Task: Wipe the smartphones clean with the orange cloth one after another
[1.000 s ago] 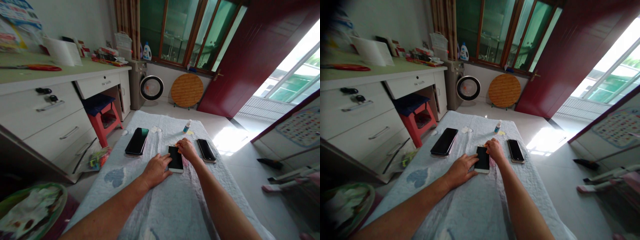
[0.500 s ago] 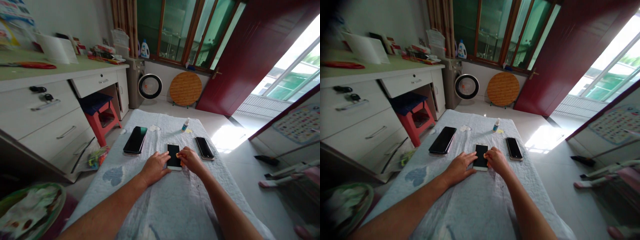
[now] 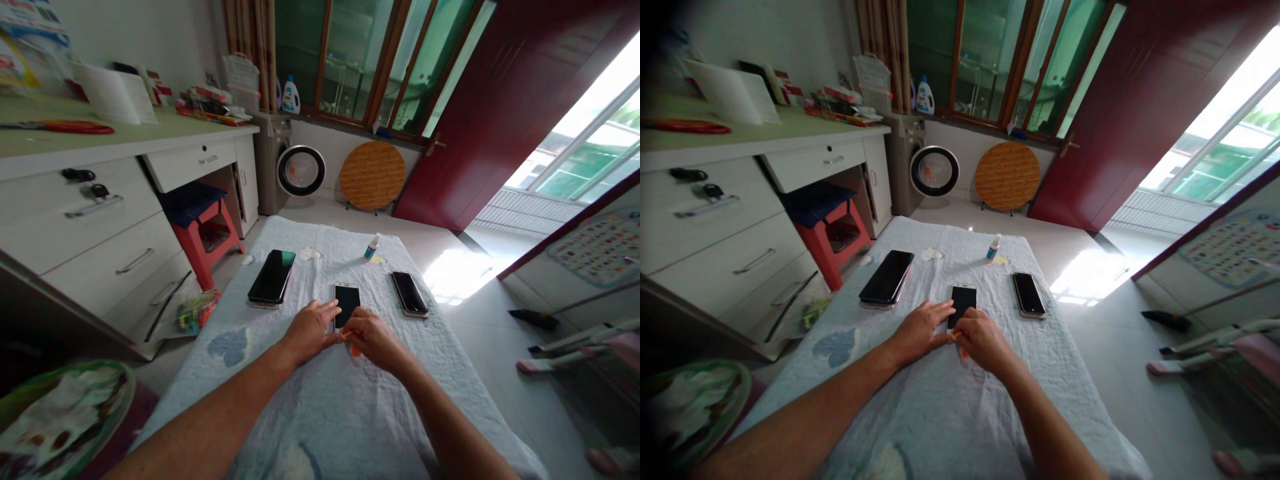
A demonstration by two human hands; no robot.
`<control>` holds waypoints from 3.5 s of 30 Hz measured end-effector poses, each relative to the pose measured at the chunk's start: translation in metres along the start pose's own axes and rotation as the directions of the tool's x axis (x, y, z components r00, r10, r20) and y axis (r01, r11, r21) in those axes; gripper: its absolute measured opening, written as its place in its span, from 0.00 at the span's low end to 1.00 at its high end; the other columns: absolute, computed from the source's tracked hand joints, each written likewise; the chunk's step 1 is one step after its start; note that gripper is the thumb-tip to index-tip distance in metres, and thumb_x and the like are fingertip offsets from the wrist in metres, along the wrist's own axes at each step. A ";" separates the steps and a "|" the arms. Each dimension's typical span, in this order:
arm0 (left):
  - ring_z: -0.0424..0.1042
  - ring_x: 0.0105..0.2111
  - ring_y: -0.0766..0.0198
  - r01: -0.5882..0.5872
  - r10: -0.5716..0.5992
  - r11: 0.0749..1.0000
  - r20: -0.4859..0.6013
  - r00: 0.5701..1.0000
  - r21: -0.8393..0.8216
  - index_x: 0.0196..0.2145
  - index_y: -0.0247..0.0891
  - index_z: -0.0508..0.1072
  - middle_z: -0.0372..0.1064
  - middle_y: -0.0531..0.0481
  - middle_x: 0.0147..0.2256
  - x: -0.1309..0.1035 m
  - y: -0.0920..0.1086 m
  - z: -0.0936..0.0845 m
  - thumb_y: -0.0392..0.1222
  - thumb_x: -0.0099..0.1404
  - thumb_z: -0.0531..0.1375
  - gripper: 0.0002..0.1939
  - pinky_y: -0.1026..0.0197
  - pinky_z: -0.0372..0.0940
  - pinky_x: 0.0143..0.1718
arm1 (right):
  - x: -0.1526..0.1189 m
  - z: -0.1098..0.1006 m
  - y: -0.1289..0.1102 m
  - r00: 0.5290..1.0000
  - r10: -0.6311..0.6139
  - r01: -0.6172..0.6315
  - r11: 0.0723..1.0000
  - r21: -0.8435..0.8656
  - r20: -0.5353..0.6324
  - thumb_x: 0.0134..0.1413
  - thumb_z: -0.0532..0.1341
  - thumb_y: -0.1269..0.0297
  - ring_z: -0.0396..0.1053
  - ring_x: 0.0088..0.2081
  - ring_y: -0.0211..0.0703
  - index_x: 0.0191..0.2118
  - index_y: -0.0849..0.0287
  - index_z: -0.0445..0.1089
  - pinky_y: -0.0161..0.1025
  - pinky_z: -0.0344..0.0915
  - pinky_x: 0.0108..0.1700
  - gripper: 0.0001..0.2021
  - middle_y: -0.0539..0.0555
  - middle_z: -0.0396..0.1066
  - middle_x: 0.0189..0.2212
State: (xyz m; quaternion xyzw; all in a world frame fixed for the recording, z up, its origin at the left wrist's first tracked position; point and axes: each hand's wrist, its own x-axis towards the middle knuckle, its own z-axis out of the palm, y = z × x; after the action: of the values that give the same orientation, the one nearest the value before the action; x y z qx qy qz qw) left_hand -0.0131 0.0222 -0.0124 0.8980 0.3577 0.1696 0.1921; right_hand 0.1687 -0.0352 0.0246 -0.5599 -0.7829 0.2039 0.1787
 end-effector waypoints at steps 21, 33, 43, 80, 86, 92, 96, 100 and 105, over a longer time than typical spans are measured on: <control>0.65 0.50 0.53 0.024 -0.024 1.000 -0.007 1.000 0.004 0.58 0.39 0.62 0.65 0.47 0.56 -0.002 0.004 0.000 0.44 0.62 0.59 0.26 0.53 0.60 0.53 | 0.020 0.002 0.015 1.000 -0.005 0.005 1.000 0.027 -0.005 0.53 0.59 0.73 0.66 0.35 0.37 0.33 0.57 0.76 0.33 0.59 0.41 0.08 0.51 0.67 0.32; 0.62 0.54 0.49 0.000 0.000 0.999 -0.016 1.000 0.033 0.55 0.39 0.66 0.60 0.43 0.59 -0.003 0.009 0.002 0.57 0.59 0.61 0.30 0.48 0.56 0.56 | 0.031 -0.001 0.055 0.914 0.249 -0.251 0.967 0.037 -0.320 0.54 0.58 0.65 0.69 0.33 0.39 0.35 0.58 0.76 0.35 0.60 0.39 0.09 0.53 0.71 0.32; 0.61 0.55 0.47 0.053 -0.048 0.996 -0.065 0.997 0.076 0.56 0.38 0.65 0.61 0.39 0.57 -0.003 0.007 0.007 0.61 0.56 0.62 0.36 0.48 0.57 0.55 | 0.024 0.000 0.036 0.897 0.371 -0.370 0.928 0.053 -0.238 0.54 0.58 0.62 0.70 0.31 0.41 0.32 0.60 0.75 0.34 0.59 0.33 0.09 0.53 0.74 0.27; 0.62 0.54 0.45 0.064 -0.063 0.982 -0.015 0.998 0.177 0.56 0.34 0.66 0.62 0.35 0.57 -0.003 0.019 -0.001 0.58 0.61 0.59 0.32 0.48 0.58 0.54 | 0.066 0.001 0.048 0.823 0.491 -0.533 0.841 -0.091 -0.286 0.51 0.54 0.66 0.70 0.34 0.43 0.34 0.65 0.77 0.34 0.55 0.32 0.15 0.59 0.76 0.30; 0.63 0.53 0.46 0.055 -0.051 0.984 -0.028 0.998 0.168 0.55 0.34 0.67 0.63 0.37 0.56 -0.003 0.018 -0.002 0.58 0.59 0.60 0.32 0.49 0.58 0.54 | 0.090 -0.001 0.059 0.810 0.509 -0.555 0.826 -0.101 -0.291 0.50 0.54 0.67 0.70 0.34 0.44 0.35 0.65 0.78 0.34 0.56 0.32 0.15 0.60 0.76 0.31; 0.62 0.54 0.46 0.072 -0.065 0.982 -0.045 0.997 0.176 0.55 0.35 0.67 0.62 0.37 0.57 -0.004 0.019 0.000 0.59 0.60 0.60 0.32 0.49 0.58 0.54 | 0.078 -0.002 0.052 0.825 0.499 -0.541 0.833 -0.118 -0.264 0.50 0.55 0.67 0.70 0.33 0.43 0.33 0.65 0.78 0.34 0.55 0.31 0.14 0.59 0.76 0.29; 0.63 0.53 0.46 0.084 -0.079 0.981 -0.035 0.996 0.177 0.56 0.35 0.66 0.63 0.37 0.56 -0.004 0.020 0.000 0.58 0.60 0.60 0.33 0.49 0.59 0.53 | 0.053 0.000 0.040 0.848 0.480 -0.512 0.851 -0.115 -0.224 0.50 0.55 0.66 0.69 0.31 0.41 0.31 0.64 0.77 0.33 0.53 0.30 0.13 0.58 0.75 0.27; 0.63 0.54 0.46 0.089 -0.082 0.981 -0.049 0.995 0.172 0.56 0.34 0.67 0.62 0.36 0.57 -0.004 0.020 0.002 0.59 0.60 0.60 0.33 0.49 0.60 0.53 | 0.025 0.005 0.030 0.866 0.455 -0.482 0.870 -0.102 -0.206 0.51 0.55 0.65 0.68 0.30 0.40 0.30 0.63 0.77 0.33 0.52 0.29 0.13 0.57 0.75 0.27; 0.63 0.54 0.46 0.091 -0.080 0.979 -0.066 0.995 0.183 0.55 0.34 0.67 0.63 0.36 0.56 -0.004 0.021 0.004 0.58 0.60 0.61 0.32 0.49 0.59 0.54 | -0.004 0.011 0.014 0.867 0.455 -0.473 0.880 -0.049 -0.201 0.51 0.54 0.66 0.68 0.29 0.39 0.28 0.64 0.76 0.33 0.52 0.29 0.14 0.57 0.74 0.26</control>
State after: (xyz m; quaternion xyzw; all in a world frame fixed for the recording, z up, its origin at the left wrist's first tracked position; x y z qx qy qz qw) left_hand -0.0023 0.0042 -0.0063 0.8904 0.4158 0.1533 0.1041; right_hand 0.1757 -0.0363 0.0071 -0.7560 -0.6143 0.1506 0.1684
